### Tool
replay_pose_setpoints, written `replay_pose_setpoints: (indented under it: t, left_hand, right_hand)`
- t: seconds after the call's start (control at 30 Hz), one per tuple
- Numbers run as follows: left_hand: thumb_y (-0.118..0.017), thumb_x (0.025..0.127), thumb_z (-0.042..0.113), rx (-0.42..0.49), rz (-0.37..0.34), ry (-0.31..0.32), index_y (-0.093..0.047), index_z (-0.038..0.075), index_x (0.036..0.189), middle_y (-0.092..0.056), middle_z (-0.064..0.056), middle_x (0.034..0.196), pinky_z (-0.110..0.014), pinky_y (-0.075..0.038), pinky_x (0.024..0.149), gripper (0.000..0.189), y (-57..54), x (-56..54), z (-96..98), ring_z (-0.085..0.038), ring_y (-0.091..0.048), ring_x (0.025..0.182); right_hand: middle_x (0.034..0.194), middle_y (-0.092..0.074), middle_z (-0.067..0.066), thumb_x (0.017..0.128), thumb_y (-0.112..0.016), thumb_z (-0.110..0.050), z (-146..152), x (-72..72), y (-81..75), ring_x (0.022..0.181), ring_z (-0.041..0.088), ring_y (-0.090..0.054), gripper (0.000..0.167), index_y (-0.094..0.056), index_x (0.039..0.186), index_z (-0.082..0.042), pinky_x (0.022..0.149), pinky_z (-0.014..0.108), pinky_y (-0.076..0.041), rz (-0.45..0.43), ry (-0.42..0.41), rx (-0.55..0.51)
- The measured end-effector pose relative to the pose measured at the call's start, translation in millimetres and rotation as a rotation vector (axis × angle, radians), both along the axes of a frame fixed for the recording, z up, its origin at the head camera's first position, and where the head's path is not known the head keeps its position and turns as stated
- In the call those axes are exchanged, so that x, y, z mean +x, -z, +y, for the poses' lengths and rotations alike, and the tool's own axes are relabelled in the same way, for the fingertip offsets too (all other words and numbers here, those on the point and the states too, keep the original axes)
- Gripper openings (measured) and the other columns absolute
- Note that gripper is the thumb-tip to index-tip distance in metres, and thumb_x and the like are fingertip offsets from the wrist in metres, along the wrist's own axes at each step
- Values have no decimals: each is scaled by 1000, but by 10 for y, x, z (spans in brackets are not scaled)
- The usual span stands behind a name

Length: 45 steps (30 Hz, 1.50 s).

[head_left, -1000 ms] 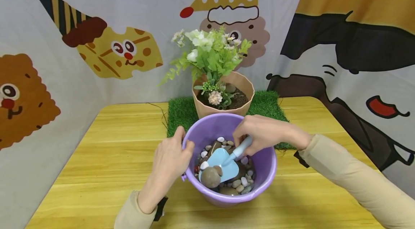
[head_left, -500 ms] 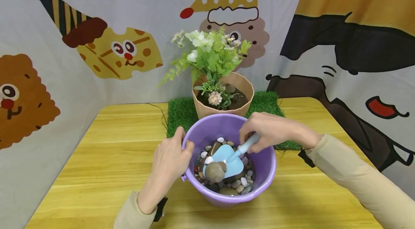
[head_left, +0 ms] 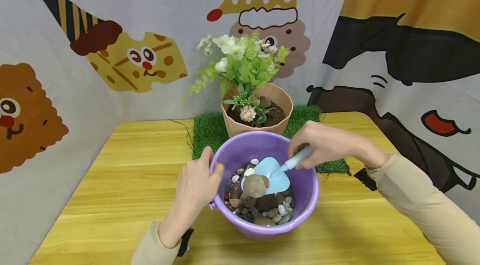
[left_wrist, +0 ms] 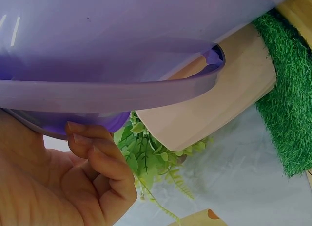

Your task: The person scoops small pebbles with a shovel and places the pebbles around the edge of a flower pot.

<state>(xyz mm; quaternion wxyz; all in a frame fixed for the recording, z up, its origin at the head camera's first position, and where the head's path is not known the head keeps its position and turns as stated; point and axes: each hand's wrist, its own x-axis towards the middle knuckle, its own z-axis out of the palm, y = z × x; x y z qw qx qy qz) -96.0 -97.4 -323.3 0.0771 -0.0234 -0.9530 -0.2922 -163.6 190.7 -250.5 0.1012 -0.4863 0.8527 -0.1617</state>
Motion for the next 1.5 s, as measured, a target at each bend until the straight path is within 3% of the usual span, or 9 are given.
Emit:
replay_pose_setpoints:
  t: [0.53,0.8,1.07,1.5]
  left_hand:
    - [-53,87,23,0,0,0,-48,13,85,-53,-3,58,-26,-36,44,11,-17,-2,-2,-16,-47,46]
    - [-53,88,21,5,5,10,-49,12,85,-51,-3,58,-25,-36,43,10,-11,5,3,-16,-46,45]
    - [-53,88,23,-3,-3,1,-48,14,84,-50,-2,57,-26,-36,44,11,-17,13,11,-16,-46,46]
    - [-52,88,21,4,0,11,-49,12,86,-51,-3,58,-25,-36,43,10,-12,21,8,-16,-46,45]
  right_hand:
    - [68,-61,-17,77,-73,-14,285,-108,-168,55,-5,-47,13,-69,82,-25,51,17,-44,50,85,-7]
    - [70,-63,-16,79,-74,-21,368,-176,-233,58,-4,-52,8,-69,83,-24,53,18,-46,61,176,23]
    - [70,-65,-16,78,-76,-23,458,-261,-294,58,-3,-52,8,-70,83,-26,54,18,-45,130,263,22]
    - [69,-67,-7,76,-75,-18,440,-391,-374,57,4,-54,5,-72,80,-18,55,20,-44,179,447,52]
